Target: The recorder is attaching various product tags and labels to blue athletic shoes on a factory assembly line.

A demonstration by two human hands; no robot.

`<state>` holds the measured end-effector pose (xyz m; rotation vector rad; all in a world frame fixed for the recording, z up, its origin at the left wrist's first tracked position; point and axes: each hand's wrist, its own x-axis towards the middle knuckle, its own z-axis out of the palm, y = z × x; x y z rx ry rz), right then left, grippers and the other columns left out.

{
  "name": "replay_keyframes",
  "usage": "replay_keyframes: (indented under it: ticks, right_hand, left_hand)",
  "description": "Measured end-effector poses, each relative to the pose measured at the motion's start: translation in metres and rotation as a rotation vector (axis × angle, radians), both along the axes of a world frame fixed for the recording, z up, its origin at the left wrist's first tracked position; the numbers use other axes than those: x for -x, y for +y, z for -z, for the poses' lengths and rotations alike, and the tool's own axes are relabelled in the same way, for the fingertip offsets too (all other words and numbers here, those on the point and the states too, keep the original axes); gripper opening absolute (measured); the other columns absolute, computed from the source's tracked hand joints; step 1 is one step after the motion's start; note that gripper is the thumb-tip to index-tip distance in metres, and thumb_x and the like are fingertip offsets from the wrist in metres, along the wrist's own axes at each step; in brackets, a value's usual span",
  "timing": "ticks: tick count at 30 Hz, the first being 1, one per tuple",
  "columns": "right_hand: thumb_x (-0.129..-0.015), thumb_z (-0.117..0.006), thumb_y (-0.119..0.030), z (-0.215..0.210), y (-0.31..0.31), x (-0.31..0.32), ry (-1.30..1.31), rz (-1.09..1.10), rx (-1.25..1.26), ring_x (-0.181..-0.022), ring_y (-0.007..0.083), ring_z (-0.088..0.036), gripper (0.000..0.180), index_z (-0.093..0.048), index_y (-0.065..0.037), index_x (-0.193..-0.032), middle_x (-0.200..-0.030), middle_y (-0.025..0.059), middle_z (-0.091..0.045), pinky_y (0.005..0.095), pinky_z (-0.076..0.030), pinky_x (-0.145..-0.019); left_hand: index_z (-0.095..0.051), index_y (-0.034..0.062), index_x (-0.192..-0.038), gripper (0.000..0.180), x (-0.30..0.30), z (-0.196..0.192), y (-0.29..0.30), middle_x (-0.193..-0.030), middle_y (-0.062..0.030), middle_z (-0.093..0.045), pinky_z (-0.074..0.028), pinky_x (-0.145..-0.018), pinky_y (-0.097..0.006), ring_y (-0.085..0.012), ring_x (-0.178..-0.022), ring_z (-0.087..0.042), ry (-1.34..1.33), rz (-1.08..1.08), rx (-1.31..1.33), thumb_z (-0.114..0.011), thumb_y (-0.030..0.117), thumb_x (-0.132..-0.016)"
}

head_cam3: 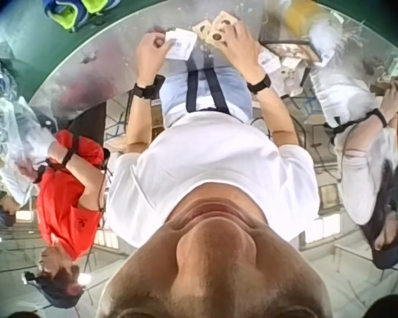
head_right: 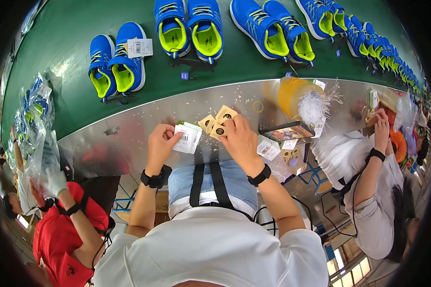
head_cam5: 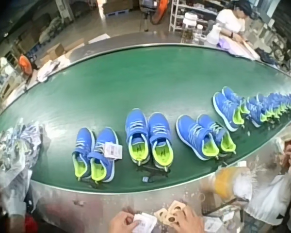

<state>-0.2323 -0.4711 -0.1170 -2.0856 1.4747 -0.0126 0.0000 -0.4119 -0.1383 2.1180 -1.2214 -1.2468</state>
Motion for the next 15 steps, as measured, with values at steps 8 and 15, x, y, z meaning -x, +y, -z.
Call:
replay_keyframes:
  ticks: [8, 15]
  right_hand:
    - [-0.079, -0.065, -0.01, 0.009, 0.002, 0.026, -0.268, 0.22, -0.176, -0.08, 0.0284, -0.059, 0.016, -0.059, -0.004, -0.092, -0.088, 0.0096, -0.056, 0.0372, -0.047, -0.064]
    - [-0.085, -0.059, -0.009, 0.003, -0.001, 0.038, -0.436, 0.305, -0.179, -0.075, 0.0296, -0.059, 0.013, -0.062, -0.002, -0.095, -0.086, 0.0108, -0.059, 0.0357, -0.046, -0.064]
  left_hand:
    - [-0.065, -0.0041, -0.101, 0.018, -0.008, 0.003, 0.004, -0.084, -0.0027, -0.066, -0.049, -0.068, -0.022, -0.0089, -0.077, -0.061, 0.554, -0.335, -0.184, -0.063, 0.004, -0.085]
    - [-0.065, -0.003, -0.101, 0.017, 0.001, 0.001, 0.003, -0.082, -0.0027, -0.065, -0.048, -0.07, -0.022, -0.0086, -0.075, -0.06, 0.523, -0.338, -0.113, -0.062, 0.004, -0.086]
